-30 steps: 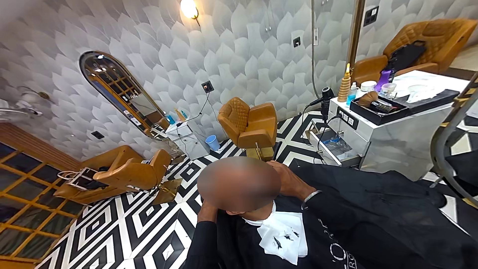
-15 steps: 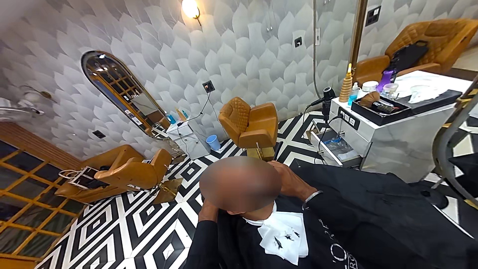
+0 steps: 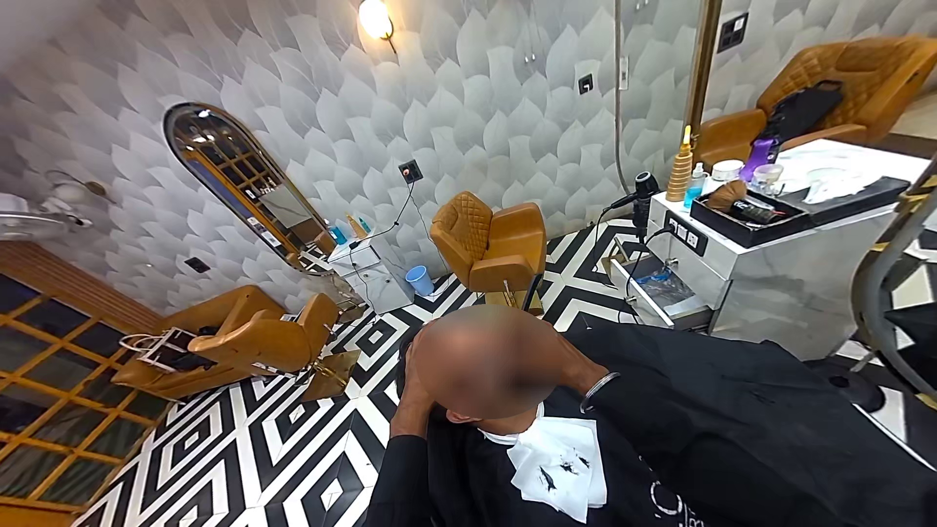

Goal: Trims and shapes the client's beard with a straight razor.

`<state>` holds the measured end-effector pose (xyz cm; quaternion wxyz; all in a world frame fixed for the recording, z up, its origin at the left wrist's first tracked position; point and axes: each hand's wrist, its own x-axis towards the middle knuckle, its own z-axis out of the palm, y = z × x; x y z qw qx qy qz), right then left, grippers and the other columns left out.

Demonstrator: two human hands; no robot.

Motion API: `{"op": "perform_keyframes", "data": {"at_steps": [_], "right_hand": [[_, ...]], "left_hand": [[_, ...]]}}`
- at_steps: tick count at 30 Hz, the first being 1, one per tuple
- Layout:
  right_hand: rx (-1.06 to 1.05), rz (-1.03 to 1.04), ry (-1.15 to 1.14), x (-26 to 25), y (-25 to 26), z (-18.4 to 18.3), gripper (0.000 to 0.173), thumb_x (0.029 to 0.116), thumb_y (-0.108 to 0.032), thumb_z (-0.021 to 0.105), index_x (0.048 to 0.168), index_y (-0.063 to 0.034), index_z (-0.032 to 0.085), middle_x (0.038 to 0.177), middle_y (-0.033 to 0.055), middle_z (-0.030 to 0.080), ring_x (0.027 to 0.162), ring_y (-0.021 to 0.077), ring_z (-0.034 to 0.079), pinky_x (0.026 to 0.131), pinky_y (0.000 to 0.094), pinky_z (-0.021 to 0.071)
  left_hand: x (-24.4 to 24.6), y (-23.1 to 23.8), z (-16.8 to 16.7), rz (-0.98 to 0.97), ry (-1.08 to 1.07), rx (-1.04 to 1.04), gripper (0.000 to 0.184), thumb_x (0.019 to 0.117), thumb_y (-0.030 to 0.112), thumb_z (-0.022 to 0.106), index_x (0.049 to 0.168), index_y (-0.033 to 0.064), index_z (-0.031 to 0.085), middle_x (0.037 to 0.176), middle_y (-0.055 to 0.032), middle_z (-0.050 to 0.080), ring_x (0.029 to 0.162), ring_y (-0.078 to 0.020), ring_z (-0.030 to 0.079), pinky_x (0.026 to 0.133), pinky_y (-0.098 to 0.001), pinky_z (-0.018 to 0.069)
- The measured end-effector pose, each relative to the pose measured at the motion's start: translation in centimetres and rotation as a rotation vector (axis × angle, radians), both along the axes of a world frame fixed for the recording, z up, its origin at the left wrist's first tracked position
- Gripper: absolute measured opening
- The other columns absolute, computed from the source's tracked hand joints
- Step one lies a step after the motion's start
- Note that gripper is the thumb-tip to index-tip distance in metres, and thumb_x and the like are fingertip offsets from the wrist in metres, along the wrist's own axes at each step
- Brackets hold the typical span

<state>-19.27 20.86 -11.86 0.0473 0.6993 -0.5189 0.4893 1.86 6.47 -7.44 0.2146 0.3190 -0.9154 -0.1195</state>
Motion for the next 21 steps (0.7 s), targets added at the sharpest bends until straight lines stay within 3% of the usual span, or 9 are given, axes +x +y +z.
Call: {"op": "perform_keyframes", "data": {"at_steps": [11, 16, 21], "right_hand": [[0.022, 0.016, 0.03, -0.2, 0.1, -0.4, 0.013, 0.0945, -0.023, 0.068, 0.1, -0.013, 0.073, 0.092, 0.0004, 0.066, 0.089, 0.0138, 0.063, 0.081, 0.0316, 0.0539], [0.231, 0.028, -0.058, 1.8, 3.4, 4.7, 0.009, 0.0923, -0.009, 0.07, 0.097, -0.0017, 0.074, 0.094, 0.0108, 0.069, 0.093, 0.0235, 0.065, 0.086, 0.038, 0.0528], [0.208, 0.039, -0.043, 1.7, 3.9, 4.7, 0.011, 0.0919, -0.008, 0.07, 0.099, -0.0009, 0.074, 0.096, 0.0122, 0.069, 0.094, 0.0246, 0.066, 0.087, 0.0378, 0.0534]], "left_hand": [[0.1, 0.3, 0.3, 0.007, -0.005, 0.04, 0.097, 0.0737, 0.062, 0.082, 0.15, 0.0127, 0.049, 0.154, -0.0104, 0.049, 0.143, -0.031, 0.044, 0.117, -0.0598, 0.0342], [0.1, 0.4, 0.5, -0.017, 0.014, 0.047, 0.095, 0.0758, 0.058, 0.083, 0.15, 0.009, 0.049, 0.154, -0.0146, 0.048, 0.143, -0.0342, 0.044, 0.116, -0.0612, 0.0327], [0.1, 0.4, 0.5, -0.02, 0.016, 0.047, 0.094, 0.0761, 0.058, 0.082, 0.149, 0.0086, 0.05, 0.153, -0.0145, 0.049, 0.142, -0.0346, 0.044, 0.116, -0.0618, 0.0332]]}}
